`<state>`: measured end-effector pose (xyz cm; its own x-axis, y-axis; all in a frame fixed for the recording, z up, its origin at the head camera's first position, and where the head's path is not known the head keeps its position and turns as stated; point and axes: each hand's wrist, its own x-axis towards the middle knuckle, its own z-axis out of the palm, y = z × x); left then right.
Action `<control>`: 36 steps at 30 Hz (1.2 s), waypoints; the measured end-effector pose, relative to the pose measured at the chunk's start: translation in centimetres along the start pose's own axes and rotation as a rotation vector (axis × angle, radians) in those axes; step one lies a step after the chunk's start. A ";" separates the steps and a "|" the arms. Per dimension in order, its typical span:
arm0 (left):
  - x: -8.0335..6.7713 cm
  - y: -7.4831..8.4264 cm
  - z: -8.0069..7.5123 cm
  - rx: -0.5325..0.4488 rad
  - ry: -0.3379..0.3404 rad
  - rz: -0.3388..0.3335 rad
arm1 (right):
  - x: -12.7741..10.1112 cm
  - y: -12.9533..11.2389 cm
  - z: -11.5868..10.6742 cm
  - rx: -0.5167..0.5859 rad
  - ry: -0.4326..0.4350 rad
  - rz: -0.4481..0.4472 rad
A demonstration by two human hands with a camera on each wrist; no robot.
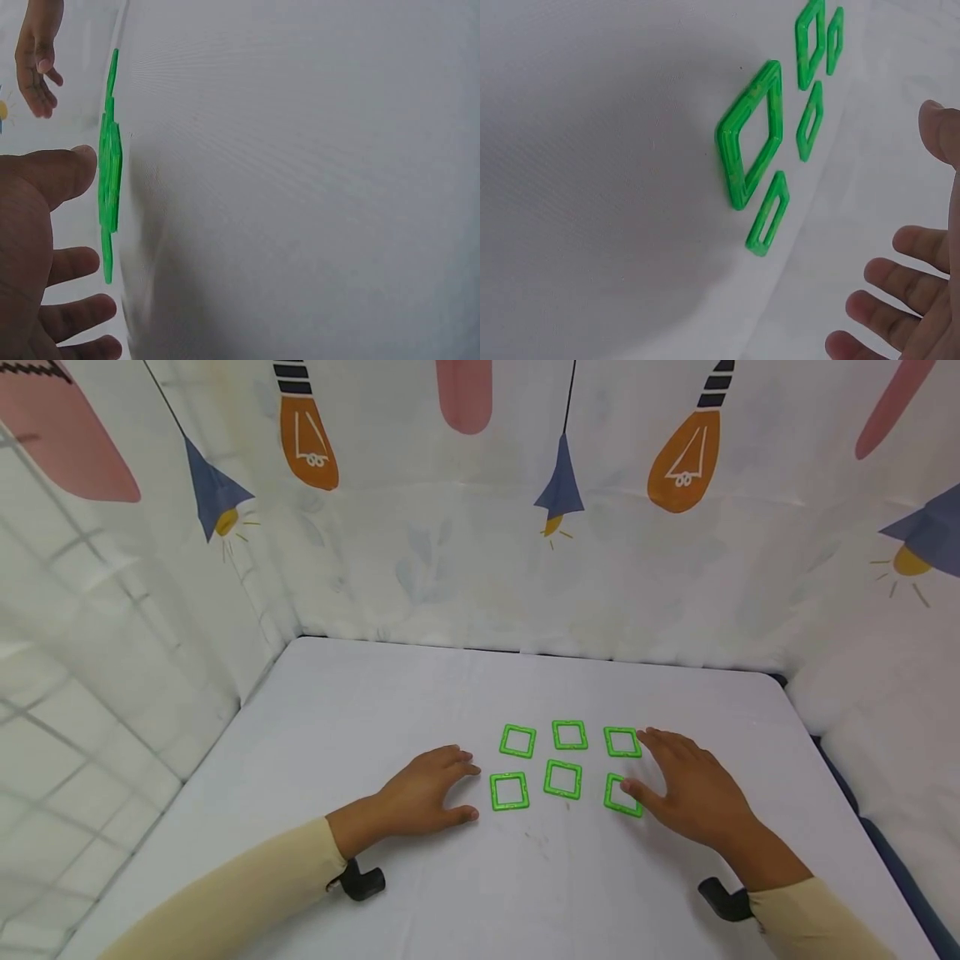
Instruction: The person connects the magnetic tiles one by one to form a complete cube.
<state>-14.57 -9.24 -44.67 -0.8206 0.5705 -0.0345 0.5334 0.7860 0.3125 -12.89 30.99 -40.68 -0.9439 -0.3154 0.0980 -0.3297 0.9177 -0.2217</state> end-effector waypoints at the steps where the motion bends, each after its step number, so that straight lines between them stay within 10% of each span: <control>1: 0.1 0.0 0.1 0.002 0.001 0.000 | 0.1 -0.1 0.1 0.005 -0.006 0.003; 36: 1.7 1.5 1.1 0.076 0.025 -0.015 | 1.9 -2.0 3.5 0.047 -0.047 -0.012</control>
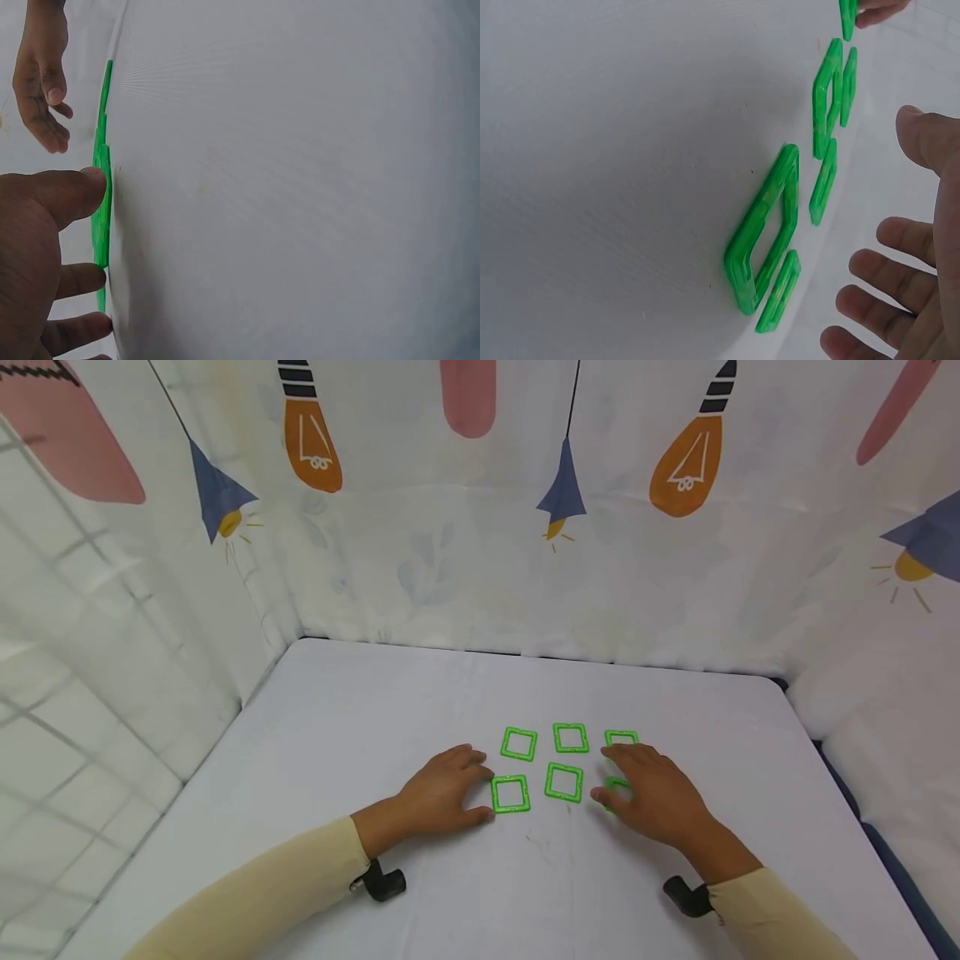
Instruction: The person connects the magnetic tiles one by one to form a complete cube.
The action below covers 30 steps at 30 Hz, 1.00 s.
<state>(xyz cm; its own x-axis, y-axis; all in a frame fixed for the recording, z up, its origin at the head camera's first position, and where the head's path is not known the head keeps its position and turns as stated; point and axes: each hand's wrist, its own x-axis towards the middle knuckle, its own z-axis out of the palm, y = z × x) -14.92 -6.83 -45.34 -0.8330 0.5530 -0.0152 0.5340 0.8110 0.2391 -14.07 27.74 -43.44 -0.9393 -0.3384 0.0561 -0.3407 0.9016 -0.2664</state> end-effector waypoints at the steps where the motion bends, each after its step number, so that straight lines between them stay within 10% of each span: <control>1: 0.0 0.0 0.1 0.001 -0.001 -0.002 | 0.0 0.0 0.2 0.000 0.000 -0.003; 30: 0.8 0.4 0.5 0.003 0.025 -0.017 | 1.6 -1.9 2.4 -0.079 -0.010 -0.080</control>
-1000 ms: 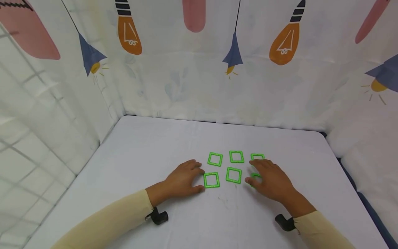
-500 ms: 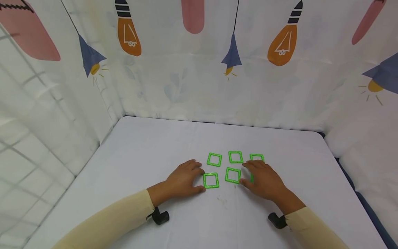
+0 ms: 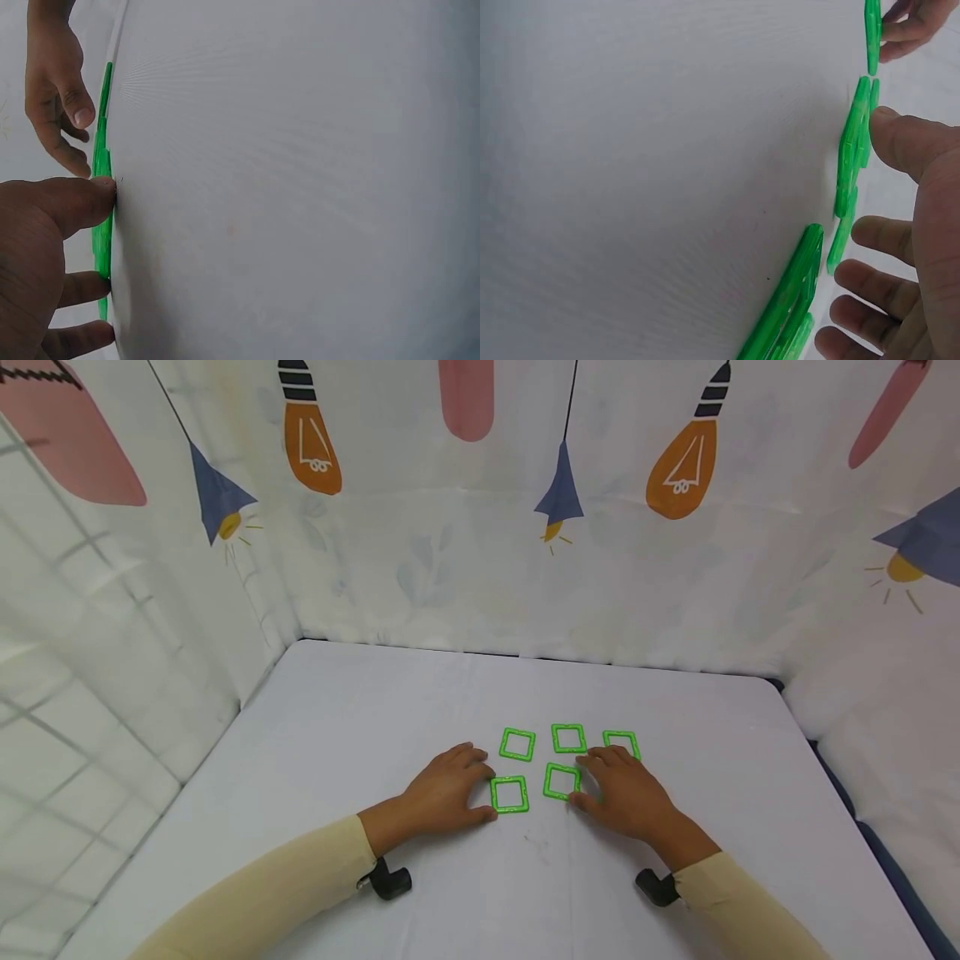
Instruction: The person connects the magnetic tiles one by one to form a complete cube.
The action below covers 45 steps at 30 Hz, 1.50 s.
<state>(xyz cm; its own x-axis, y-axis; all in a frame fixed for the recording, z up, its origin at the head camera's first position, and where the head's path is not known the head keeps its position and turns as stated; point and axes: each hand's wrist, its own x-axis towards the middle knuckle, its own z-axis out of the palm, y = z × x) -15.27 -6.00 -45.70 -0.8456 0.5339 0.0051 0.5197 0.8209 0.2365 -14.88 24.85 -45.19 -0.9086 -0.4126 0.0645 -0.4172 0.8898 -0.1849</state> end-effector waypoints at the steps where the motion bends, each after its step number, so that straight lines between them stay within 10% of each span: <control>1: 0.0 0.0 0.0 0.000 -0.001 0.000 | 0.0 0.0 0.1 -0.003 0.000 -0.001; 45: -2.4 0.1 -0.8 0.014 -0.030 0.068 | -0.9 -0.9 -0.6 0.091 0.083 0.088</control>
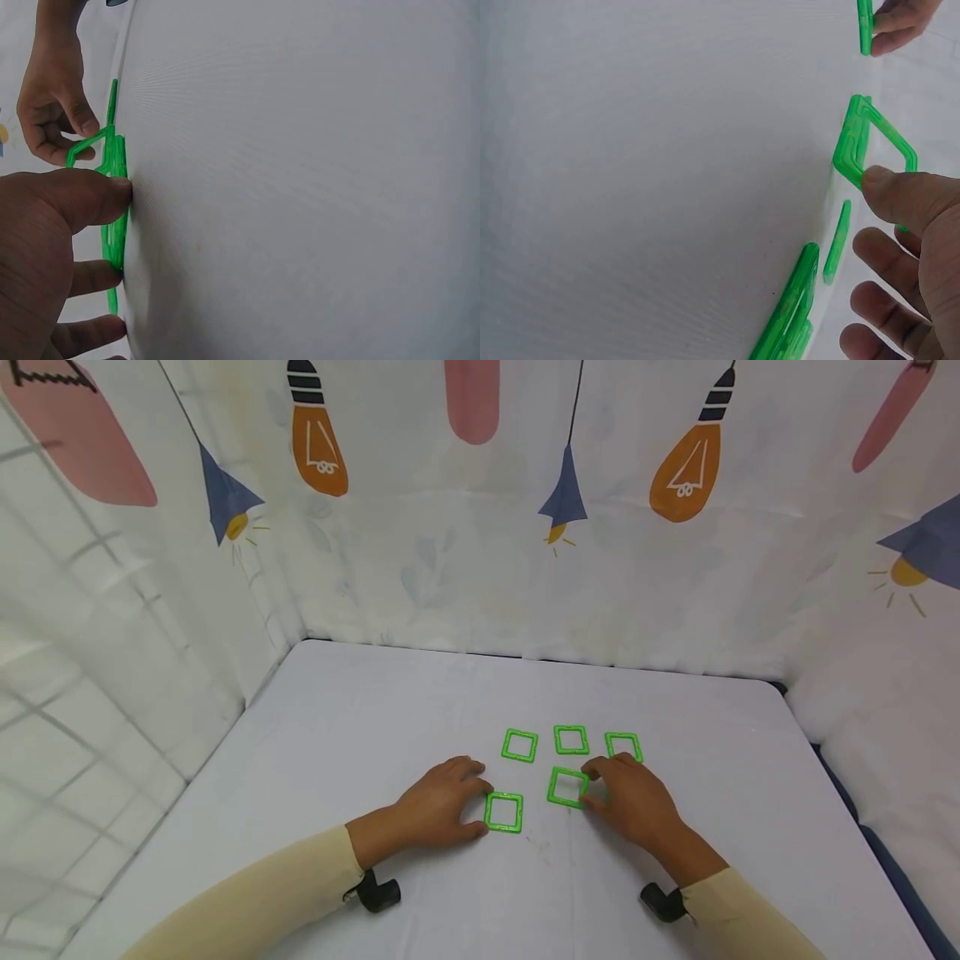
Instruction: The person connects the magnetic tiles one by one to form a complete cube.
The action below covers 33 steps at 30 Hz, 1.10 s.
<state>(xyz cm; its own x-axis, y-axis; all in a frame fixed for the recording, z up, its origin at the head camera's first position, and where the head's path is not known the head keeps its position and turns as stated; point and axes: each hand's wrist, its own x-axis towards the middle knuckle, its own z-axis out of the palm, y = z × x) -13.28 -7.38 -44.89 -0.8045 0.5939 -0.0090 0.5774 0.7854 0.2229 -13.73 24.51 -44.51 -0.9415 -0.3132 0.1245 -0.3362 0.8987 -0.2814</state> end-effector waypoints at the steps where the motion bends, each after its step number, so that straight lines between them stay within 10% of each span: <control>1: 0.0 0.0 0.0 0.001 0.000 0.001 | 0.0 0.0 -0.1 0.008 -0.001 0.001; 33: 0.0 -0.2 0.2 -0.012 0.010 -0.006 | -0.1 -1.4 -1.0 0.097 0.065 -0.034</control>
<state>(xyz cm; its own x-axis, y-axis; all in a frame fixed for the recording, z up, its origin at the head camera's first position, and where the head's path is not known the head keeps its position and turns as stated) -13.42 -7.51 -45.09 -0.8092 0.5876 -0.0010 0.5709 0.7866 0.2350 -13.13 23.59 -43.20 -0.9272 -0.3194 0.1956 -0.3712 0.8533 -0.3661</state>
